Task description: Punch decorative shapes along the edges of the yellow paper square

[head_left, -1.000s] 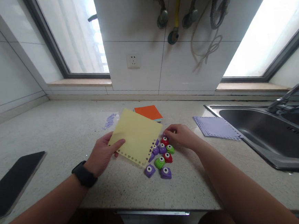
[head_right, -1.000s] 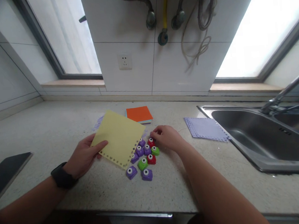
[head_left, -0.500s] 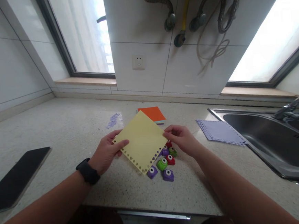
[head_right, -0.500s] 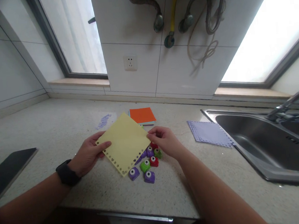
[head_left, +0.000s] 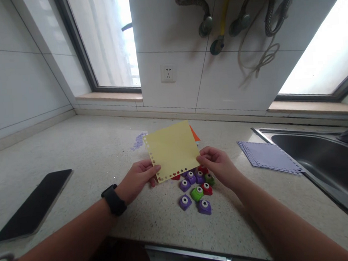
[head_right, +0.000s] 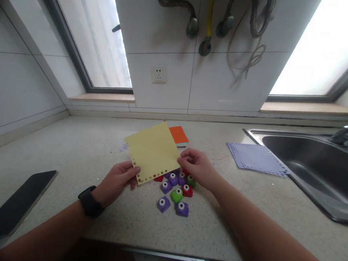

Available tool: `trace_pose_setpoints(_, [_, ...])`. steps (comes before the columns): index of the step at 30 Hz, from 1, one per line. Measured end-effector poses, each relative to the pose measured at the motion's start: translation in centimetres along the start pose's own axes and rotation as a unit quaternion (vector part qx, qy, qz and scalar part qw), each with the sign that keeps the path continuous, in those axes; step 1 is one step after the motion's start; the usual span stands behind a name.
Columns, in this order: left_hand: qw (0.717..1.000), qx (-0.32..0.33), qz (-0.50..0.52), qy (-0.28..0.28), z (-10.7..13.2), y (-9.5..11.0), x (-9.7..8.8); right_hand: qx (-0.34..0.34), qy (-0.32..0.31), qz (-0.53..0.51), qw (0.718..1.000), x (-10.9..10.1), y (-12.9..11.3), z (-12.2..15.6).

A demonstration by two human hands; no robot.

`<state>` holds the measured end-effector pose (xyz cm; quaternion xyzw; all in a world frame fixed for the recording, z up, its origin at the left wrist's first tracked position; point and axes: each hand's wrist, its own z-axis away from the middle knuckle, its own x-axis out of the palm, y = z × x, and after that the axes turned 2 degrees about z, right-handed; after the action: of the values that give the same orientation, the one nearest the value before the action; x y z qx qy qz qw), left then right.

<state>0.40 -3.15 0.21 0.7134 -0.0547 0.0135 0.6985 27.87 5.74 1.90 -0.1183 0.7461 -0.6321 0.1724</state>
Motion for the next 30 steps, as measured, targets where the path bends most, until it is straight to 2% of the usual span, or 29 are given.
trace_pose_setpoints(8, [1.0,-0.012,-0.02,-0.015,0.07,0.06,0.07,0.001,0.011,-0.002,1.0,-0.16,0.11,-0.06])
trace_pose_setpoints(18, [1.0,-0.01,-0.027,-0.001,0.11,0.1,0.25,0.013,-0.014,-0.002,1.0,-0.08,-0.16,0.05])
trace_pose_setpoints(30, [1.0,-0.012,-0.023,-0.002,0.16,0.0,0.17,0.007,-0.007,0.014,1.0,-0.19,0.11,0.0])
